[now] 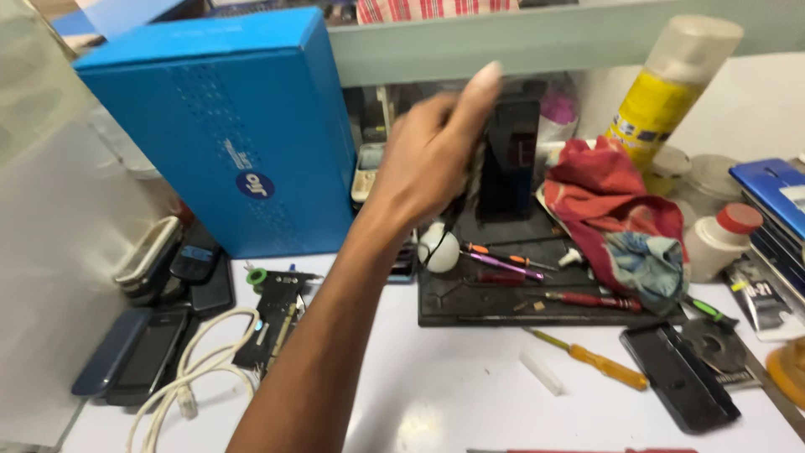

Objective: The person picks up a small black electronic device and uses a red screwdriver to pry open the casing. They then switch to a yellow screwdriver to continue prying until the case separates, revealing the internal circuit board. The person holds the opened device and inspects the interior components.

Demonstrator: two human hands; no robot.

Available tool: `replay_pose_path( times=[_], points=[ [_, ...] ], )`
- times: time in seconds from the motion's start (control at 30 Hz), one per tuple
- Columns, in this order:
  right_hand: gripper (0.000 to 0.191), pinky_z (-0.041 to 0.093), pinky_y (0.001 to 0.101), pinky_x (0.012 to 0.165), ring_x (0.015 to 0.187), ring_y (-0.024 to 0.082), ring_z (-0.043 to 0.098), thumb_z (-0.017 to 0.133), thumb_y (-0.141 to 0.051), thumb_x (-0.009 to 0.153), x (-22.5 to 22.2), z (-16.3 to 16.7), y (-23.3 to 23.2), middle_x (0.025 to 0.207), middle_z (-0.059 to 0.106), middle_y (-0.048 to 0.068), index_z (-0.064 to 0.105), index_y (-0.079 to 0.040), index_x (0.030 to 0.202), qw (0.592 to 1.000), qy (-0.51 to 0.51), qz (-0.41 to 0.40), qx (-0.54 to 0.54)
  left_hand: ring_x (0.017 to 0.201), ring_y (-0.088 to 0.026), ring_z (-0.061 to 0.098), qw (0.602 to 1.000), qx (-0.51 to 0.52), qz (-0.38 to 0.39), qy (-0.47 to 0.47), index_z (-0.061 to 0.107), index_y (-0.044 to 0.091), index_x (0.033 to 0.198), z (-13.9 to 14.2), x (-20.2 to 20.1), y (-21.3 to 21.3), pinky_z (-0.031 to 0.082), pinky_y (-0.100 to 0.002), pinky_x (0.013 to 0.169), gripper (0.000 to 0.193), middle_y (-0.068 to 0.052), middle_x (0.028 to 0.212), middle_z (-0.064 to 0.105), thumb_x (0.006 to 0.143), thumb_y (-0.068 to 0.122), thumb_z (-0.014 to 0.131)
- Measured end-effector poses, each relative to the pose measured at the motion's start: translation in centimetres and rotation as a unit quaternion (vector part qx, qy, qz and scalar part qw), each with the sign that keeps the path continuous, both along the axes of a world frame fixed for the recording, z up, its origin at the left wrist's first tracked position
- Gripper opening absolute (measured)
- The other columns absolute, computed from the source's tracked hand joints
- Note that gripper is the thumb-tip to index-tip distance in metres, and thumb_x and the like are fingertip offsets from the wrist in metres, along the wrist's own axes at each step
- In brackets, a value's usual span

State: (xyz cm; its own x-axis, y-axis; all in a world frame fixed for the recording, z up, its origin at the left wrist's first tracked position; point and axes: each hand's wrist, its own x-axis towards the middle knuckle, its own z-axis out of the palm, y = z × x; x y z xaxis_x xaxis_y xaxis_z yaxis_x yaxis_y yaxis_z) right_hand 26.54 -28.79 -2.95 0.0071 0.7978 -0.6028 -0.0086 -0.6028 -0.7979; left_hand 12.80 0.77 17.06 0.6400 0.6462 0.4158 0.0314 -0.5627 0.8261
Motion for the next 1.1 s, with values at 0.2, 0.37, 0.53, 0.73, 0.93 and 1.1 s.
replay_pose_path(
  times=[0.2, 0.37, 0.53, 0.73, 0.93, 1.1],
  points=[
    [0.043, 0.061, 0.0416, 0.084, 0.09, 0.027, 0.077, 0.067, -0.011, 0.089, -2.7, 4.9, 1.8, 0.107, 0.074, 0.021, 0.063, 0.004, 0.129, 0.883, 0.006, -0.291, 0.367, 0.067, -0.016, 0.065, 0.897, -0.385, -0.151, -0.158, 0.07, 0.002, 0.11, -6.3, -3.7, -2.1, 0.055, -0.035, 0.061, 0.073, -0.007, 0.08, 0.068, 0.098, 0.068, 0.042],
    [0.041, 0.062, 0.0309, 0.083, 0.092, 0.017, 0.076, 0.071, -0.01, 0.085, -4.8, 8.3, 6.3, 0.111, 0.072, 0.012, 0.066, -0.002, 0.125, 0.836, -0.293, -0.216, 0.411, 0.069, -0.017, 0.067, 0.817, -0.552, -0.118, -0.114, 0.072, 0.006, 0.11, -11.1, -4.3, -5.4, 0.056, -0.034, 0.062, 0.07, -0.007, 0.077, 0.069, 0.096, 0.065, 0.037],
    [0.043, 0.063, 0.0286, 0.081, 0.102, 0.017, 0.072, 0.073, -0.012, 0.086, -4.5, 10.3, 10.1, 0.126, 0.064, 0.013, 0.067, -0.002, 0.127, 0.798, -0.364, -0.058, 0.477, 0.078, -0.021, 0.073, 0.738, -0.663, -0.088, -0.09, 0.066, 0.004, 0.111, -13.8, -3.5, -5.0, 0.061, -0.038, 0.07, 0.063, -0.01, 0.086, 0.074, 0.093, 0.057, 0.037],
    [0.044, 0.06, 0.0303, 0.09, 0.109, 0.02, 0.072, 0.067, -0.011, 0.091, -3.3, 6.1, 11.9, 0.129, 0.069, 0.012, 0.063, 0.0, 0.134, 0.801, -0.328, -0.035, 0.499, 0.078, -0.02, 0.071, 0.665, -0.728, -0.117, -0.119, 0.064, 0.006, 0.113, -17.6, -2.6, -4.1, 0.06, -0.036, 0.068, 0.06, -0.01, 0.093, 0.07, 0.1, 0.058, 0.038],
    [0.043, 0.06, 0.0306, 0.093, 0.115, 0.019, 0.074, 0.064, -0.01, 0.094, -1.7, 2.0, 12.3, 0.127, 0.067, 0.012, 0.061, 0.002, 0.135, 0.828, -0.279, -0.076, 0.481, 0.074, -0.02, 0.07, 0.67, -0.728, -0.054, -0.133, 0.062, 0.01, 0.11, -19.7, -1.7, -3.9, 0.058, -0.036, 0.065, 0.05, -0.01, 0.09, 0.07, 0.103, 0.054, 0.039],
    [0.044, 0.064, 0.0319, 0.086, 0.112, 0.022, 0.072, 0.07, -0.008, 0.088, -0.7, 1.3, 12.0, 0.13, 0.057, 0.015, 0.058, 0.004, 0.13, 0.83, -0.233, -0.094, 0.498, 0.072, -0.022, 0.07, 0.662, -0.735, -0.035, -0.143, 0.061, 0.006, 0.114, -19.5, -0.8, -4.8, 0.061, -0.036, 0.062, 0.051, -0.012, 0.088, 0.069, 0.102, 0.051, 0.042]
  ],
)
